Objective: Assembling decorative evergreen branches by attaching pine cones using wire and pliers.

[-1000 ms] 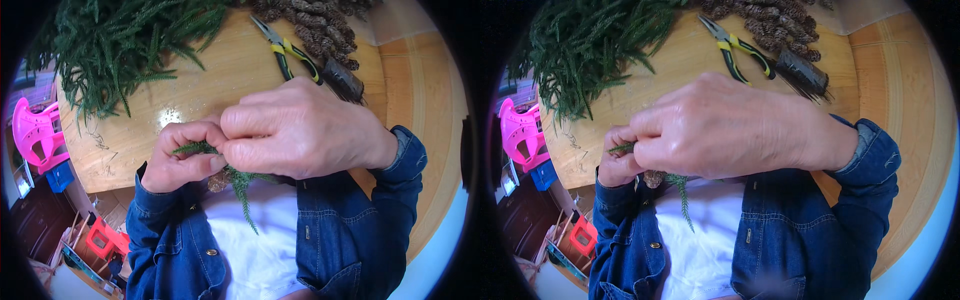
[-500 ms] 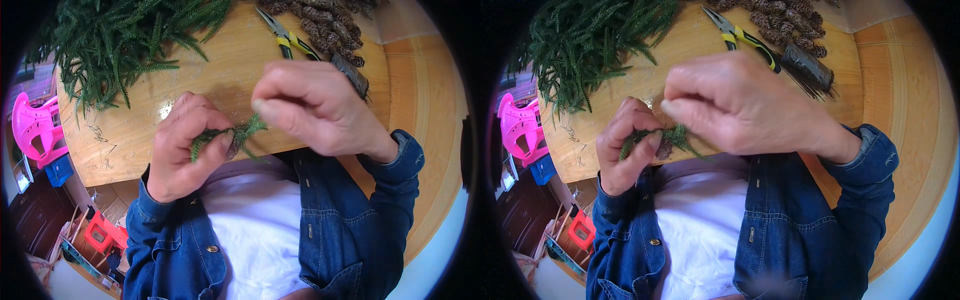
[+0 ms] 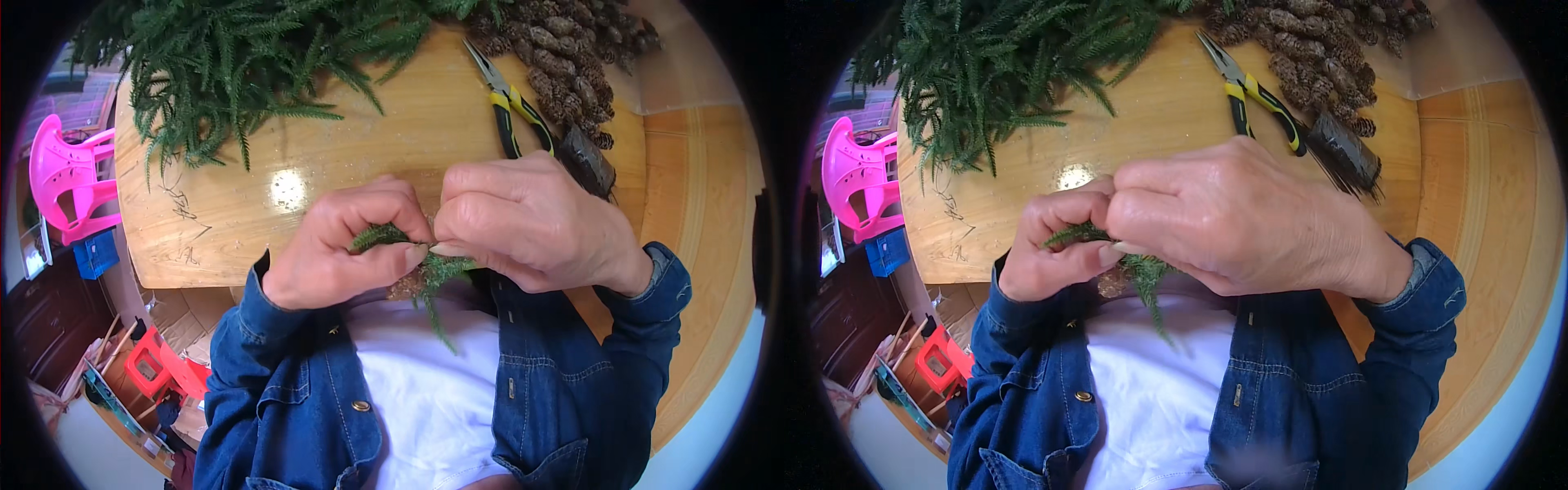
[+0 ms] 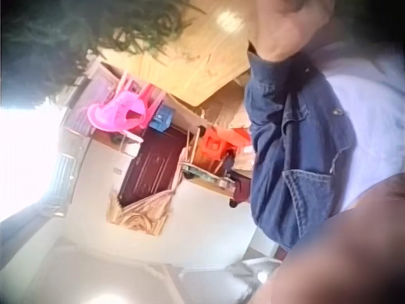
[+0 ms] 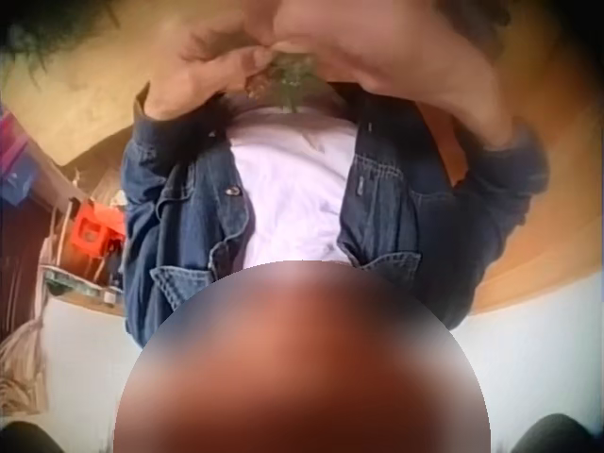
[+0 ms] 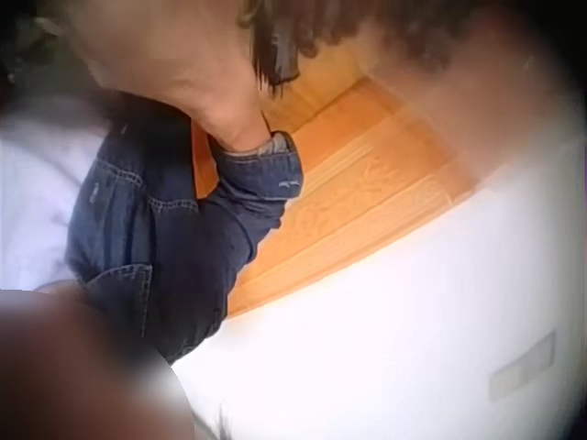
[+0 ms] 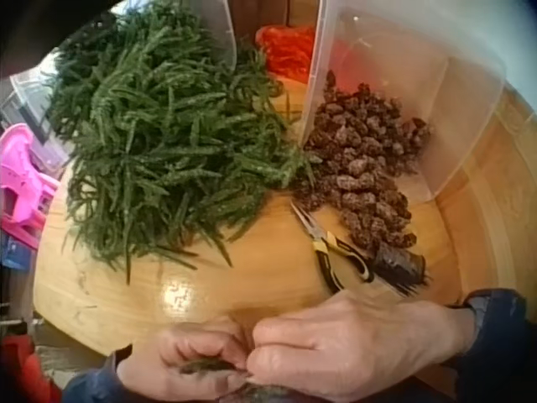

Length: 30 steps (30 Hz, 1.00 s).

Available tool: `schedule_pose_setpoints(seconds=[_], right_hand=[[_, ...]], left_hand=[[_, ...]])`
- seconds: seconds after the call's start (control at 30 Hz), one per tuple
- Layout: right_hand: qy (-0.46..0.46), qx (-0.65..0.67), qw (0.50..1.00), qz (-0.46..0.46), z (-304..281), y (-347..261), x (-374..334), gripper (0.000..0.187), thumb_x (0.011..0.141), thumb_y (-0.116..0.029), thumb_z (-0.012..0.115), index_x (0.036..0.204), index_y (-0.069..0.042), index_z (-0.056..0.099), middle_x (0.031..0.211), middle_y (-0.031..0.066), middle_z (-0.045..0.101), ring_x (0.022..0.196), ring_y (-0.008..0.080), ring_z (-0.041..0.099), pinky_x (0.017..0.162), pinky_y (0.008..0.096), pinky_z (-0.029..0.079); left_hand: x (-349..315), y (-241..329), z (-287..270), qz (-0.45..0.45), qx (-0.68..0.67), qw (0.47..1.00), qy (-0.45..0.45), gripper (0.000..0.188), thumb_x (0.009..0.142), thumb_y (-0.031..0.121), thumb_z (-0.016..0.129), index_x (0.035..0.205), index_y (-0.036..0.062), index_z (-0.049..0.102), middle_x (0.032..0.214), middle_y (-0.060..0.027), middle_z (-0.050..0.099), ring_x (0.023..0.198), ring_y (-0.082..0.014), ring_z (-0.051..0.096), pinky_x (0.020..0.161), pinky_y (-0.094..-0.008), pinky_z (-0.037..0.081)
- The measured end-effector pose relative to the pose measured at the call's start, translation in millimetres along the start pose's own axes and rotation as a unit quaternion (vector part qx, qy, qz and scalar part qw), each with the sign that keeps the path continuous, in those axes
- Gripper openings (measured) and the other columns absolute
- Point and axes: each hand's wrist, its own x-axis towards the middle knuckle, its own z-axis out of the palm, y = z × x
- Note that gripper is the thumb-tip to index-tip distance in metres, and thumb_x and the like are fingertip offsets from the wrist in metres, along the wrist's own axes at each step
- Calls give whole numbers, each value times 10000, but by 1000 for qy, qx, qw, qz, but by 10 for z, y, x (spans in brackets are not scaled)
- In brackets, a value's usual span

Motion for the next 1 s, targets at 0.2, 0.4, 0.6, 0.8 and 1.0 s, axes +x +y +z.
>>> schedule_pose_setpoints(seconds=[0.2, 0.4, 0.6, 0.8, 1.0], right_hand=[[56, -18, 997, 58, 67, 60, -125, 108, 783, 20, 636, 831, -7, 543, 718, 87, 513, 608, 249, 541, 503, 324, 420], [87, -211, 953, 198, -165, 198, -571, 209, 806, -80, 675, 929, -1, 525, 809, 112, 519, 701, 262, 536, 597, 317, 440], [10, -420, 870, 256, -11, 239, -731, 329, 774, -202, 708, 977, -21, 523, 987, 119, 512, 867, 286, 541, 682, 358, 472], [-7, -451, 842, 295, 202, 188, -576, 432, 755, -299, 713, 1017, -17, 517, 1059, 114, 493, 933, 307, 541, 731, 379, 484], [-7, -451, 831, 324, 417, 130, -468, 444, 753, -314, 714, 1014, -6, 528, 1057, 123, 496, 942, 315, 542, 743, 385, 479]], left_hand=[[86, 98, 164, 37, 167, 981, 93, 109, 768, 69, 635, 828, -18, 607, 727, -50, 520, 758, -160, 487, 690, -272, 368], [30, -53, 60, 50, 177, 977, 110, 64, 783, 13, 606, 840, -13, 620, 752, -51, 542, 724, -148, 508, 666, -269, 391], [-83, -108, 149, -7, 47, 984, 173, 78, 807, -30, 582, 871, -28, 626, 761, -26, 543, 678, -92, 510, 603, -228, 395], [-313, -129, 113, 11, 2, 974, 228, 55, 847, 2, 595, 880, -34, 621, 761, 6, 558, 637, -52, 501, 559, -195, 389], [-597, -211, -18, 11, -47, 963, 266, 68, 858, 35, 620, 887, -26, 620, 719, 17, 564, 628, -46, 506, 564, -192, 405]])
